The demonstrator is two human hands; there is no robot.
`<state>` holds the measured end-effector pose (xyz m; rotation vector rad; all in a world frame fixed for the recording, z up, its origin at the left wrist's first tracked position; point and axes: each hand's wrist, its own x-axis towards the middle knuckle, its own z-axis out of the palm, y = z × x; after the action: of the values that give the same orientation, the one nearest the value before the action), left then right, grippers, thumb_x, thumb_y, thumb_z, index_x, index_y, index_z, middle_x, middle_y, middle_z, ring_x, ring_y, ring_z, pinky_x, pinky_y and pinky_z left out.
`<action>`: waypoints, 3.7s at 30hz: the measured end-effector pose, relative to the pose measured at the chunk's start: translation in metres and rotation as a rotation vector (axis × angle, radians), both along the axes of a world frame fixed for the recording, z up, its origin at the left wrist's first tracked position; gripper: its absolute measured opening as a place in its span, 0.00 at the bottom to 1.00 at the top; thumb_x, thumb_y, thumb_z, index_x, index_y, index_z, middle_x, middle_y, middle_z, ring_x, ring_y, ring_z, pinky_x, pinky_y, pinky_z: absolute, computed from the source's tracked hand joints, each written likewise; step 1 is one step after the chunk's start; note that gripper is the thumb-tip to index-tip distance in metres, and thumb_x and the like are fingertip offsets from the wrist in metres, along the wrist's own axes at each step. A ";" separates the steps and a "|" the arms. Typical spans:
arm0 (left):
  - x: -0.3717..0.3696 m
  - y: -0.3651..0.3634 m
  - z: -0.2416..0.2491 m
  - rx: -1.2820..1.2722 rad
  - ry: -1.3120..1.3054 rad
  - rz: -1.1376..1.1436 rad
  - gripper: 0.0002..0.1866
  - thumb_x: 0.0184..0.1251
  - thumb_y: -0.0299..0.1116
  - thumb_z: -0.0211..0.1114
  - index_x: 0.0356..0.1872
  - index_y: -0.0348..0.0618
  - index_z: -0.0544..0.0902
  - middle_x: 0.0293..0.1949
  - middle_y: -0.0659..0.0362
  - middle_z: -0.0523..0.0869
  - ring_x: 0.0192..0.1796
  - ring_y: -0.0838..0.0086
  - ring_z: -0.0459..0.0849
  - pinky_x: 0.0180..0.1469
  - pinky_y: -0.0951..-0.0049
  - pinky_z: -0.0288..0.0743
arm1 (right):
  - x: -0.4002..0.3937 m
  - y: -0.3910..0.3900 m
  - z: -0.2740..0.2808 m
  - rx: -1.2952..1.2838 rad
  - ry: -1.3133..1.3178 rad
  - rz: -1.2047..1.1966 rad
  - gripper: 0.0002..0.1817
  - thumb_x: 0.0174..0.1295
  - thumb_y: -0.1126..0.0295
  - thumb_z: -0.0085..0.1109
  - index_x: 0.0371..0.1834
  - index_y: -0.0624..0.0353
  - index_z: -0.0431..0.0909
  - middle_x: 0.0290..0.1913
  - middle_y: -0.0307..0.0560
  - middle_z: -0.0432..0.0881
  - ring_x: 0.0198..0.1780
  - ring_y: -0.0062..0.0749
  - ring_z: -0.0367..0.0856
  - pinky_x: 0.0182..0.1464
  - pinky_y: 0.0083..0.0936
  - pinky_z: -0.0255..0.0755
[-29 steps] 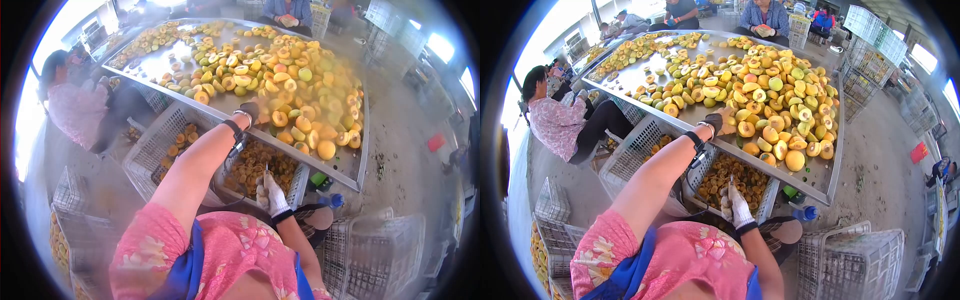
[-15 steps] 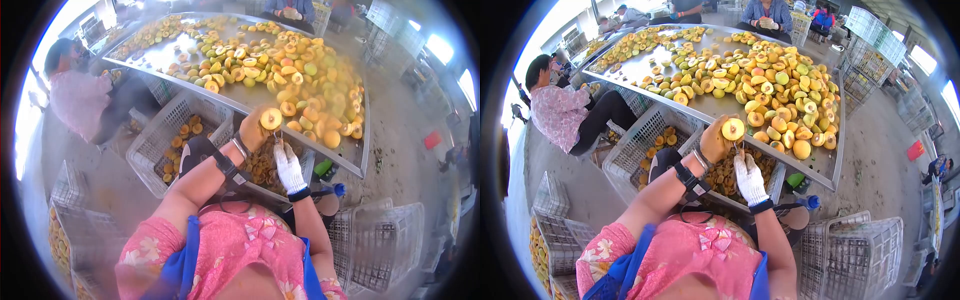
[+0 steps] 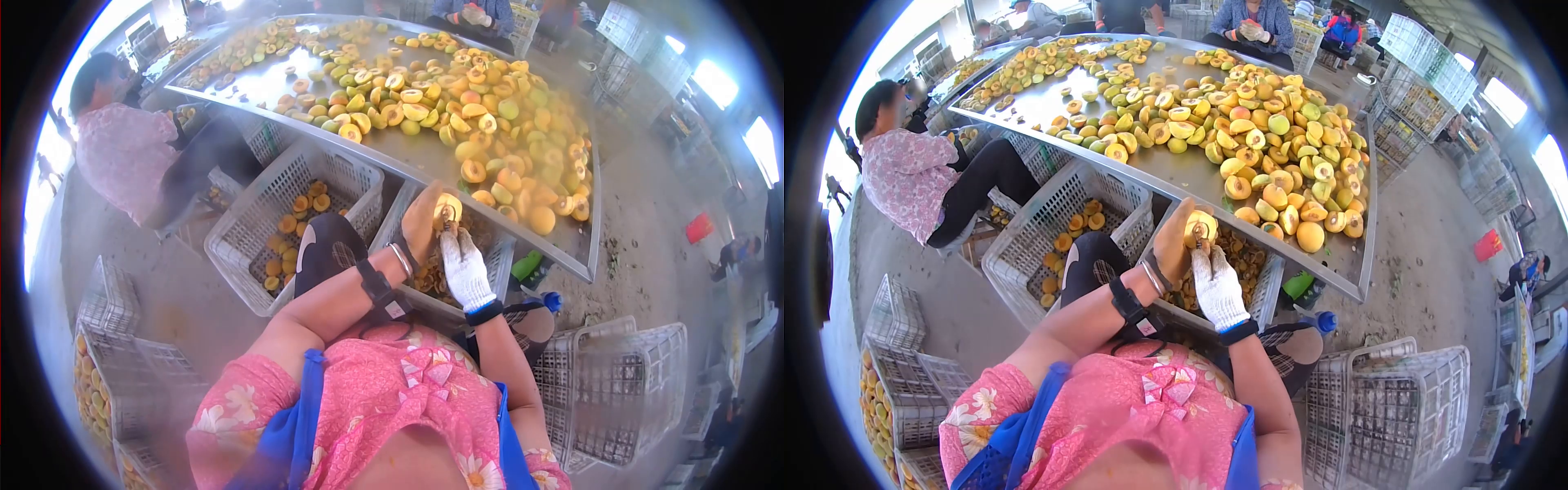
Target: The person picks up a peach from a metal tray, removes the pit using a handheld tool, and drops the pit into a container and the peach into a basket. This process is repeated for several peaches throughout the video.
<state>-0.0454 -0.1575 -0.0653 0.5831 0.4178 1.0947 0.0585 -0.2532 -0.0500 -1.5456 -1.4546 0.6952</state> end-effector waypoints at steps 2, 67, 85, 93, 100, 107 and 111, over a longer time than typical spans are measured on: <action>0.000 -0.008 0.010 -0.035 -0.066 -0.007 0.21 0.79 0.50 0.56 0.49 0.38 0.80 0.42 0.55 0.86 0.44 0.69 0.86 0.49 0.68 0.83 | -0.002 0.000 -0.002 0.069 0.082 0.022 0.28 0.76 0.51 0.49 0.62 0.69 0.74 0.48 0.72 0.82 0.54 0.68 0.80 0.53 0.45 0.75; -0.039 0.021 0.015 -0.211 0.082 0.094 0.21 0.81 0.48 0.51 0.42 0.40 0.84 0.42 0.54 0.89 0.43 0.63 0.88 0.45 0.63 0.83 | 0.023 -0.023 -0.030 -0.705 1.605 0.566 0.23 0.76 0.43 0.49 0.49 0.54 0.75 0.19 0.31 0.65 0.09 0.15 0.54 0.09 0.18 0.49; 0.067 0.226 0.122 1.174 1.411 0.250 0.25 0.66 0.49 0.64 0.59 0.47 0.82 0.60 0.48 0.84 0.61 0.52 0.82 0.65 0.60 0.74 | 0.125 0.013 0.017 0.473 -0.395 -0.103 0.16 0.59 0.68 0.69 0.50 0.58 0.80 0.32 0.54 0.84 0.31 0.54 0.85 0.32 0.39 0.79; 0.195 0.323 0.095 1.190 2.161 -0.008 0.24 0.62 0.45 0.64 0.57 0.45 0.84 0.58 0.49 0.86 0.62 0.55 0.83 0.61 0.55 0.77 | 0.143 0.014 0.005 0.323 -0.080 -0.161 0.20 0.57 0.66 0.71 0.50 0.61 0.79 0.34 0.51 0.85 0.31 0.47 0.87 0.34 0.33 0.80; 0.214 0.344 0.083 1.191 2.146 0.147 0.28 0.57 0.42 0.70 0.61 0.50 0.79 0.61 0.53 0.84 0.69 0.57 0.76 0.68 0.57 0.68 | 0.148 0.013 -0.002 0.294 0.009 -0.101 0.22 0.55 0.64 0.73 0.49 0.62 0.78 0.32 0.47 0.86 0.29 0.46 0.87 0.31 0.34 0.79; 0.203 0.345 0.070 1.129 2.166 0.041 0.24 0.62 0.47 0.68 0.59 0.52 0.80 0.53 0.51 0.88 0.59 0.54 0.85 0.61 0.55 0.75 | 0.145 0.015 0.007 0.268 0.005 -0.126 0.23 0.55 0.64 0.73 0.50 0.62 0.77 0.32 0.49 0.86 0.30 0.48 0.87 0.32 0.35 0.80; 0.181 0.333 0.057 1.251 2.116 -0.101 0.40 0.51 0.56 0.68 0.67 0.50 0.76 0.50 0.45 0.88 0.55 0.52 0.86 0.60 0.56 0.77 | 0.143 0.019 0.004 0.316 -0.001 -0.147 0.22 0.57 0.67 0.72 0.52 0.61 0.76 0.33 0.52 0.85 0.30 0.51 0.87 0.33 0.37 0.80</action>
<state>0.1355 0.1758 -0.0081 2.8047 1.4275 0.0394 0.2018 -0.2338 -0.0465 -1.3880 -1.3612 0.3576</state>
